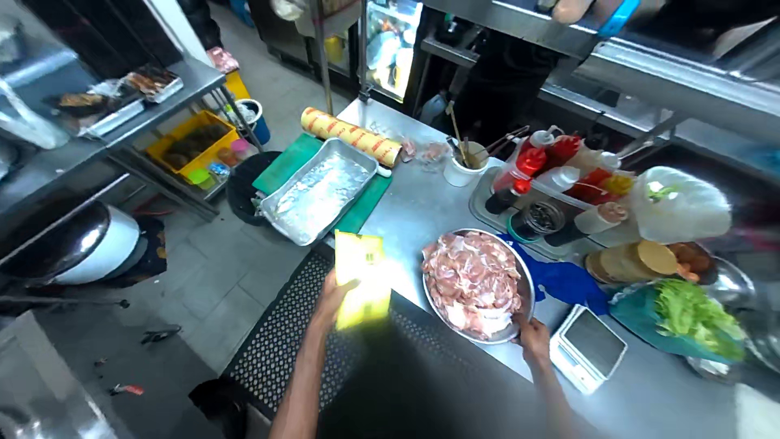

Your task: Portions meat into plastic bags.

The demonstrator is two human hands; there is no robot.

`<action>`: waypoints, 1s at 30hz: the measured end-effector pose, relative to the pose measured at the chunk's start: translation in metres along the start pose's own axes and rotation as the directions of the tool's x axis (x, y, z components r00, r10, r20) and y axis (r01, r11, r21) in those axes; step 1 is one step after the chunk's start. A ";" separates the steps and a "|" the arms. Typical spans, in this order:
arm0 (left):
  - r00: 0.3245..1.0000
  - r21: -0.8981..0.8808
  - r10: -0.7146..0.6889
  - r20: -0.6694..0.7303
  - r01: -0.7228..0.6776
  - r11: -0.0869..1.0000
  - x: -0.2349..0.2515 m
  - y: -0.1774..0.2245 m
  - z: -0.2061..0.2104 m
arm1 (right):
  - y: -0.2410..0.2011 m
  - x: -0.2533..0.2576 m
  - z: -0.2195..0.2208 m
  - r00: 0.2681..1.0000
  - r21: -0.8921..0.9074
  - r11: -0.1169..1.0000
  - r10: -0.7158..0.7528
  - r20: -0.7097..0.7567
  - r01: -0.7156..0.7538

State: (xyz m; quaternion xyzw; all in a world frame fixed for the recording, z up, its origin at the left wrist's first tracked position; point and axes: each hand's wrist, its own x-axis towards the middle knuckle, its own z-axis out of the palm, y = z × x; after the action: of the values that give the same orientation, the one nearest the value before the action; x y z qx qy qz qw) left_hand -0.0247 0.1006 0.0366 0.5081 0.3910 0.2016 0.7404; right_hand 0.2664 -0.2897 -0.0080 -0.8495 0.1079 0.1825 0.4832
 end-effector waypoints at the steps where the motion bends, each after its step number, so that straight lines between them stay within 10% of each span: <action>1: 0.999 -0.022 -0.021 0.036 0.021 1.000 0.026 0.004 0.010 | 0.002 0.005 -0.007 1.000 -0.029 1.000 0.006 -0.011 -0.006; 4: 0.995 0.305 -0.091 -0.049 0.101 0.947 0.098 0.007 0.028 | -0.001 0.008 -0.023 0.995 -0.114 0.988 0.099 -0.018 -0.100; 8: 0.982 0.823 0.188 -0.007 -0.101 0.560 0.173 0.014 0.041 | -0.024 -0.001 -0.019 0.979 -0.243 0.967 0.021 -0.205 -0.071; 12: 0.899 0.848 0.150 0.411 -0.437 0.299 0.200 0.000 0.075 | -0.079 -0.033 0.010 0.890 -0.249 0.956 -0.245 -0.385 0.155; 17: 0.785 0.795 0.127 0.607 -0.600 -0.092 0.237 -0.043 0.091 | -0.138 -0.063 0.056 0.881 -0.078 0.923 -0.382 -0.278 0.376; 22: 0.667 0.666 0.040 0.744 -0.745 0.042 0.252 -0.017 0.088 | -0.172 -0.100 0.107 0.877 0.011 0.907 -0.405 -0.260 0.422; 25: 0.684 0.567 0.256 0.683 -0.717 0.406 0.241 0.015 0.074 | -0.189 -0.117 0.147 0.879 0.058 0.892 -0.428 -0.209 0.448; 28: 0.858 0.171 0.284 0.427 -0.386 0.907 0.227 0.081 0.067 | -0.220 -0.123 0.192 0.896 0.203 0.872 -0.432 -0.106 0.445; 30: 0.910 -0.099 0.073 0.407 -0.036 0.994 0.227 0.116 0.066 | -0.244 -0.115 0.225 0.918 0.299 0.891 -0.384 0.099 0.340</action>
State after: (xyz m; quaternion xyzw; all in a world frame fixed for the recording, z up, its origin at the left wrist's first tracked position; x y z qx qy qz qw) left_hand 0.1776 0.2658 0.0691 0.5162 0.2033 0.1285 0.8220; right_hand 0.2031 0.0290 0.1257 -0.7620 -0.0664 0.1379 0.6293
